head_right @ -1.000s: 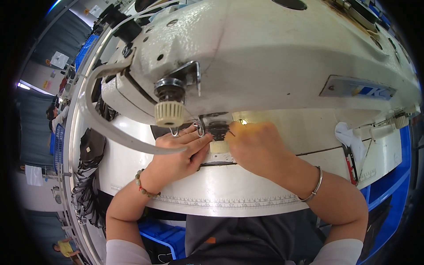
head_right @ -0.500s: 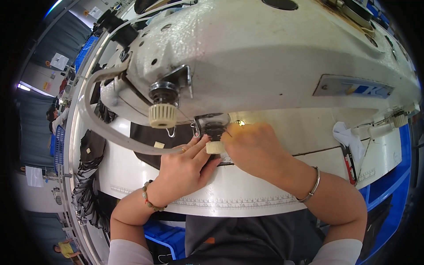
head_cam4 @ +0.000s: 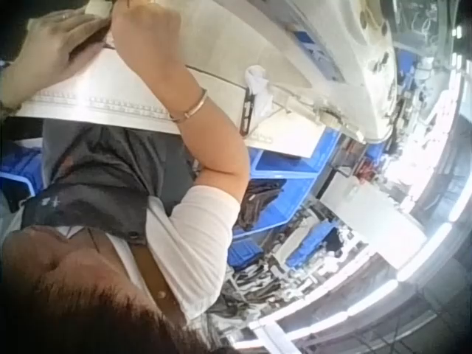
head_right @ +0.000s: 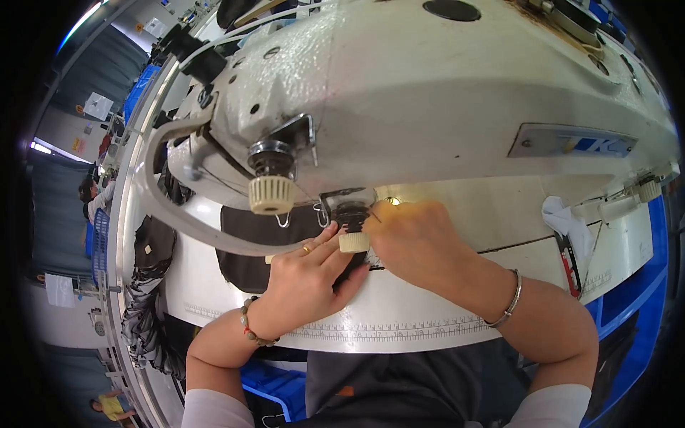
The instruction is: Sewing together fabric and leather components of a bag using an industrial sewing machine.
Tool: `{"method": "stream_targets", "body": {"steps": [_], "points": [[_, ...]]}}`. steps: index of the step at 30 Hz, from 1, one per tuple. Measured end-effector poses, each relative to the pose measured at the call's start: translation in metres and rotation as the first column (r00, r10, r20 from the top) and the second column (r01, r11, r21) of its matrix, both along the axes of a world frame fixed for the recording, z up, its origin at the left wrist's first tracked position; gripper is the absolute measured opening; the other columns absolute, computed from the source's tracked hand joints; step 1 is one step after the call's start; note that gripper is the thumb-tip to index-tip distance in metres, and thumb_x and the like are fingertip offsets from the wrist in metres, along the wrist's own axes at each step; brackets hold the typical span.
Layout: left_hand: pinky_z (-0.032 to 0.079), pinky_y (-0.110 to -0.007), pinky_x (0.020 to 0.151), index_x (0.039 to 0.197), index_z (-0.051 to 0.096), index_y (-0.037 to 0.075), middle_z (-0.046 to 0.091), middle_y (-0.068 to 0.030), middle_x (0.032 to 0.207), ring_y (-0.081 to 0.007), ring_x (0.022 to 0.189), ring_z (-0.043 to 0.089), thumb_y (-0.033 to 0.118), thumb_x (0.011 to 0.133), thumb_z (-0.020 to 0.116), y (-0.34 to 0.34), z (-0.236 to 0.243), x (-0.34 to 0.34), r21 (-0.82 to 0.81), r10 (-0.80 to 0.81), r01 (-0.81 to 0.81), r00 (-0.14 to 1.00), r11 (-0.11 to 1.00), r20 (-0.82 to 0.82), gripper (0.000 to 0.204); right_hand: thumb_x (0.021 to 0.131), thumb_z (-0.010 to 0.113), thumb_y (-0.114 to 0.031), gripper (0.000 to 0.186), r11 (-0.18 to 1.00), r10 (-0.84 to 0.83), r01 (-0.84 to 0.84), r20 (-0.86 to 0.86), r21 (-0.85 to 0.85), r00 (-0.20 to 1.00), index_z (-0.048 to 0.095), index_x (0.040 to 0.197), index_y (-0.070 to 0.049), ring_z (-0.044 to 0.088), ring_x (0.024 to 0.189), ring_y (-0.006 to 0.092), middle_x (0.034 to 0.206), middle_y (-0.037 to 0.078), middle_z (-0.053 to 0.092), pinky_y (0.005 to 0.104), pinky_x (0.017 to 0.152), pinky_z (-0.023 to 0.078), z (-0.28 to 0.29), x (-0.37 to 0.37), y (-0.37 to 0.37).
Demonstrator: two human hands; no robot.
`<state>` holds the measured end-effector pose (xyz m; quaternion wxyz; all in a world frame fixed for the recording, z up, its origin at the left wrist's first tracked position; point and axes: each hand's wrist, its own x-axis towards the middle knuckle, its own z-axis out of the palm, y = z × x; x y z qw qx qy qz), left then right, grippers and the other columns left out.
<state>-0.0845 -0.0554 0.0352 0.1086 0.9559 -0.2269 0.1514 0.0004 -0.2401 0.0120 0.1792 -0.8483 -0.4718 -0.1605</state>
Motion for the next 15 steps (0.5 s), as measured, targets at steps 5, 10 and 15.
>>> {"method": "stream_targets", "body": {"steps": [5, 10, 15], "points": [[0.059, -0.034, 0.069, 0.089, 0.071, 0.006, 0.073, -0.0127, 0.091, -0.0277, 0.097, 0.073, 0.023, 0.081, 0.076, -0.003, 0.005, -0.003, 0.005, 0.028, -0.028, 1.0, 1.0, -0.002, 0.02, 0.076, 0.063, -0.012, 0.006, 0.997, 0.058, -0.058, -0.011, -0.046, 0.998, 0.064, 0.079, -0.007, 0.068, 0.066, 0.0227, 0.073, 0.006, 0.064, 0.0365, 0.054, 0.051, 0.013, -0.002, -0.005], [0.058, -0.034, 0.062, 0.1, 0.07, 0.004, 0.074, -0.012, 0.107, -0.0221, 0.069, 0.072, 0.018, 0.083, 0.073, 0.004, 0.0, -0.006, -0.047, 0.021, -0.02, 0.999, 0.999, 0.03, 0.023, 0.085, 0.059, -0.018, 0.015, 0.994, 0.03, -0.005, -0.227, 0.11, 0.974, 0.06, 0.078, -0.005, 0.067, 0.063, 0.0322, 0.069, 0.014, 0.066, 0.0434, 0.056, 0.052, 0.006, -0.01, 0.007], [0.055, -0.031, 0.053, 0.093, 0.068, 0.008, 0.073, -0.003, 0.089, -0.0186, 0.064, 0.07, 0.012, 0.081, 0.07, 0.01, -0.002, -0.026, -0.019, 0.041, -0.041, 0.999, 0.999, 0.032, 0.013, 0.094, 0.059, -0.029, 0.032, 0.979, 0.013, 0.118, -0.632, 0.164, 0.775, 0.069, 0.086, 0.0, 0.066, 0.063, 0.0296, 0.072, 0.015, 0.067, 0.0416, 0.057, 0.052, 0.009, -0.026, 0.016]]}}
